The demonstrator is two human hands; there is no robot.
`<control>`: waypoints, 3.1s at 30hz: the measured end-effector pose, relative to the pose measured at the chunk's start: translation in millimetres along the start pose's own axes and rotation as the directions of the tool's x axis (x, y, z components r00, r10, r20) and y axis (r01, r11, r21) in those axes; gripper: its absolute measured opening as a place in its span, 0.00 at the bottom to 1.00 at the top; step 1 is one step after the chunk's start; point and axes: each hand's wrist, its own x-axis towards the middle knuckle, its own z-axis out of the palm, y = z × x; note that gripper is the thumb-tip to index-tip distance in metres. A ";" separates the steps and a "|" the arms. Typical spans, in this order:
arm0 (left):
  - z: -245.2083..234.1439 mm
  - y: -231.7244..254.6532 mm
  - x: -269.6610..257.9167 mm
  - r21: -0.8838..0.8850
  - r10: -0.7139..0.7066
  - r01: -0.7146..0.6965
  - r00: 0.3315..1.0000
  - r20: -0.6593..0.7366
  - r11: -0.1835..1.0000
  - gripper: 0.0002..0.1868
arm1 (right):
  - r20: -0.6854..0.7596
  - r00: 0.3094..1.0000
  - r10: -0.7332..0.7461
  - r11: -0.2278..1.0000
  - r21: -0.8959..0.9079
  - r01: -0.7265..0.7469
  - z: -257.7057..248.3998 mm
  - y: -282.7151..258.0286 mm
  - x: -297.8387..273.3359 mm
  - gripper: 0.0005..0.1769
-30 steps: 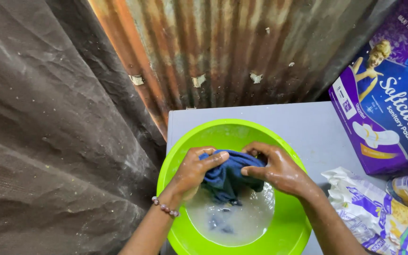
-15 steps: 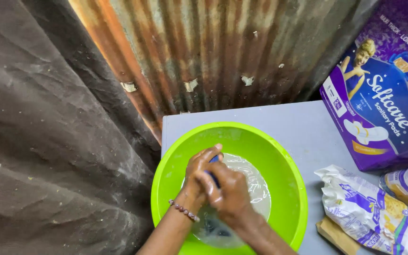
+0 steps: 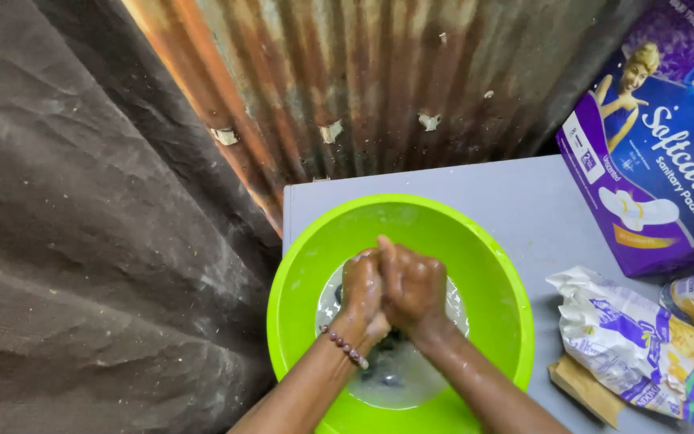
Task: Hand washing a blue cloth in a basin of water and then using it to wipe a surface.
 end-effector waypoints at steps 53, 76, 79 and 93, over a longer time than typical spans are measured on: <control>-35.0 110.4 -18.4 -0.298 0.236 -0.185 0.961 0.142 0.936 0.14 | 0.442 0.873 0.205 0.810 0.425 -0.405 -35.7 38.7 -1.4 0.06; -34.9 -34.1 53.2 0.187 -0.038 0.042 0.999 -0.028 0.981 0.15 | -0.010 1.000 -0.028 0.995 -0.099 0.027 35.4 -7.3 -23.9 0.22; -14.6 15.8 -14.1 0.036 -0.099 0.100 0.995 -0.018 0.994 0.12 | -0.005 0.999 -0.036 0.998 -0.048 0.036 16.6 -6.1 -15.7 0.23; -10.5 20.8 -0.7 -0.312 -0.003 0.029 0.997 0.083 0.950 0.07 | 0.172 0.921 0.348 0.933 -0.158 -0.323 -6.1 37.2 31.5 0.36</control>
